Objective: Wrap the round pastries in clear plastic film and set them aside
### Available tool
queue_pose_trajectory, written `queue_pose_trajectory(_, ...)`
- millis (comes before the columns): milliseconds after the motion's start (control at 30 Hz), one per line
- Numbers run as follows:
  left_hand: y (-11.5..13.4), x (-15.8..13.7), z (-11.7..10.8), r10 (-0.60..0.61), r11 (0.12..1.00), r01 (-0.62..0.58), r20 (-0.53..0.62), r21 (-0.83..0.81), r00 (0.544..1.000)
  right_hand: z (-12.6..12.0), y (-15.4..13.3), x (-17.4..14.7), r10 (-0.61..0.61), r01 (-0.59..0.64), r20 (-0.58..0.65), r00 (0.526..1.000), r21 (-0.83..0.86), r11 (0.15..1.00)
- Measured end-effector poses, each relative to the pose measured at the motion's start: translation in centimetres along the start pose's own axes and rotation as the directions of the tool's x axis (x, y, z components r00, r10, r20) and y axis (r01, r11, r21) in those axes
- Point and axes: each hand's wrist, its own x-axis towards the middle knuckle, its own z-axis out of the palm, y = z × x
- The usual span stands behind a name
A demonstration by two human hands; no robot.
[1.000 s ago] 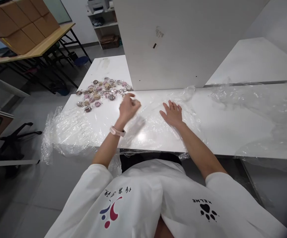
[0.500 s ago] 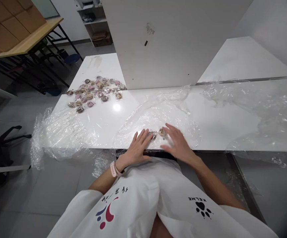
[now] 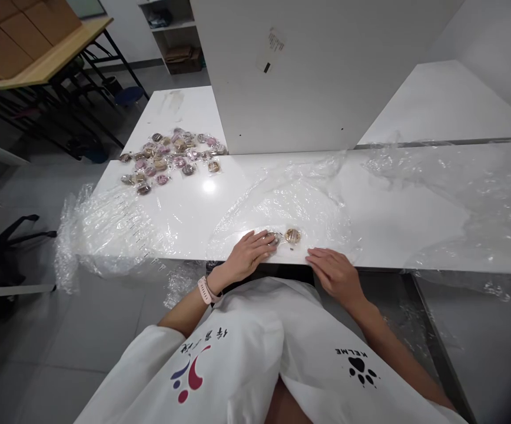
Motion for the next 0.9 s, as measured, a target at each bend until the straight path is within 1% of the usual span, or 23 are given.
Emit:
queue_pose_trajectory(67, 0.1, 1.3, -1.4, -0.025, 0.996, 0.025, -0.007, -0.082, 1.000, -1.8, 0.5, 1.2, 0.157, -0.164, 0.072, 0.985, 0.100, 0.981)
queue_pose_trajectory(133, -0.1, 2.9, -2.7, -0.058, 0.981, 0.057, 0.002, -0.184, 0.998, -3.0, 1.6, 3.3, 0.314, -0.346, 0.171, 0.934, 0.209, 0.915)
queue_pose_trajectory(200, -0.8, 4.9, -3.8, -0.108, 0.943, 0.114, 0.035, -0.313, 0.994, -3.3, 3.2, 5.8, 0.411, -0.478, 0.259, 0.874, 0.307, 0.823)
queue_pose_trajectory(233, -1.2, 5.9, -4.3, -0.141, 0.915, 0.151, 0.055, -0.375, 0.989, -3.1, 4.1, 7.0, 0.439, -0.519, 0.289, 0.851, 0.332, 0.787)
queue_pose_trajectory(267, -1.7, 6.8, -4.6, -0.178, 0.882, 0.195, 0.079, -0.429, 0.981, -2.6, 4.9, 8.2, 0.463, -0.548, 0.304, 0.833, 0.328, 0.770)
queue_pose_trajectory(333, -2.8, 8.3, -5.0, -0.261, 0.809, 0.290, 0.131, -0.511, 0.957, -1.4, 6.1, 10.0, 0.501, -0.568, 0.294, 0.814, 0.222, 0.793)
queue_pose_trajectory(367, -3.2, 8.8, -5.0, -0.295, 0.772, 0.337, 0.166, -0.539, 0.941, -0.8, 6.4, 10.5, 0.509, -0.550, 0.247, 0.824, 0.136, 0.824)
queue_pose_trajectory(400, -3.7, 9.1, -5.0, -0.320, 0.737, 0.377, 0.202, -0.560, 0.926, -0.3, 6.3, 10.9, 0.495, -0.509, 0.172, 0.851, 0.045, 0.860)
queue_pose_trajectory(433, -4.0, 9.3, -4.9, -0.341, 0.711, 0.410, 0.230, -0.571, 0.911, 0.1, 6.0, 11.0, 0.455, -0.453, 0.078, 0.887, -0.038, 0.891)
queue_pose_trajectory(500, -4.6, 9.5, -4.6, -0.379, 0.688, 0.450, 0.247, -0.569, 0.892, 0.4, 4.7, 10.8, 0.311, -0.322, -0.095, 0.946, -0.141, 0.936)
queue_pose_trajectory(533, -4.8, 9.5, -4.5, -0.394, 0.691, 0.461, 0.245, -0.557, 0.886, 0.5, 3.9, 10.5, 0.226, -0.245, -0.133, 0.965, -0.147, 0.958)
queue_pose_trajectory(567, -4.9, 9.5, -4.3, -0.405, 0.699, 0.468, 0.240, -0.540, 0.882, 0.6, 3.1, 10.3, 0.151, -0.165, -0.124, 0.981, -0.119, 0.979)
queue_pose_trajectory(633, -5.0, 9.7, -4.3, -0.414, 0.730, 0.478, 0.241, -0.488, 0.878, 1.1, 2.0, 9.9, 0.032, -0.032, -0.007, 0.999, 0.014, 0.999)
queue_pose_trajectory(667, -5.0, 9.8, -4.3, -0.417, 0.757, 0.483, 0.243, -0.440, 0.876, 1.5, 1.8, 9.9, -0.011, 0.005, 0.059, 0.998, 0.093, 0.996)
queue_pose_trajectory(700, -4.9, 9.9, -4.4, -0.432, 0.790, 0.490, 0.232, -0.367, 0.871, 2.1, 1.8, 9.9, -0.030, 0.013, 0.104, 0.994, 0.160, 0.987)
queue_pose_trajectory(733, -4.6, 10.0, -4.6, -0.462, 0.826, 0.498, 0.188, -0.266, 0.867, 2.8, 2.0, 10.0, -0.020, -0.006, 0.123, 0.992, 0.209, 0.978)
queue_pose_trajectory(767, -4.3, 9.9, -4.8, -0.489, 0.855, 0.498, 0.100, -0.143, 0.867, 3.4, 2.4, 10.1, 0.011, -0.040, 0.122, 0.993, 0.242, 0.969)
queue_pose_trajectory(800, -3.8, 9.7, -4.9, -0.491, 0.871, 0.490, -0.025, -0.015, 0.871, 4.0, 2.7, 10.2, 0.052, -0.079, 0.108, 0.993, 0.262, 0.962)
queue_pose_trajectory(833, -3.2, 9.4, -4.9, -0.453, 0.877, 0.471, -0.158, 0.098, 0.877, 4.6, 3.1, 10.3, 0.098, -0.119, 0.090, 0.991, 0.274, 0.954)
queue_pose_trajectory(867, -2.5, 8.9, -4.8, -0.380, 0.882, 0.433, -0.265, 0.184, 0.886, 4.9, 3.4, 10.5, 0.139, -0.155, 0.076, 0.987, 0.279, 0.948)
queue_pose_trajectory(900, -1.7, 8.3, -4.4, -0.288, 0.898, 0.371, -0.321, 0.237, 0.902, 5.2, 3.6, 10.6, 0.174, -0.186, 0.068, 0.982, 0.281, 0.941)
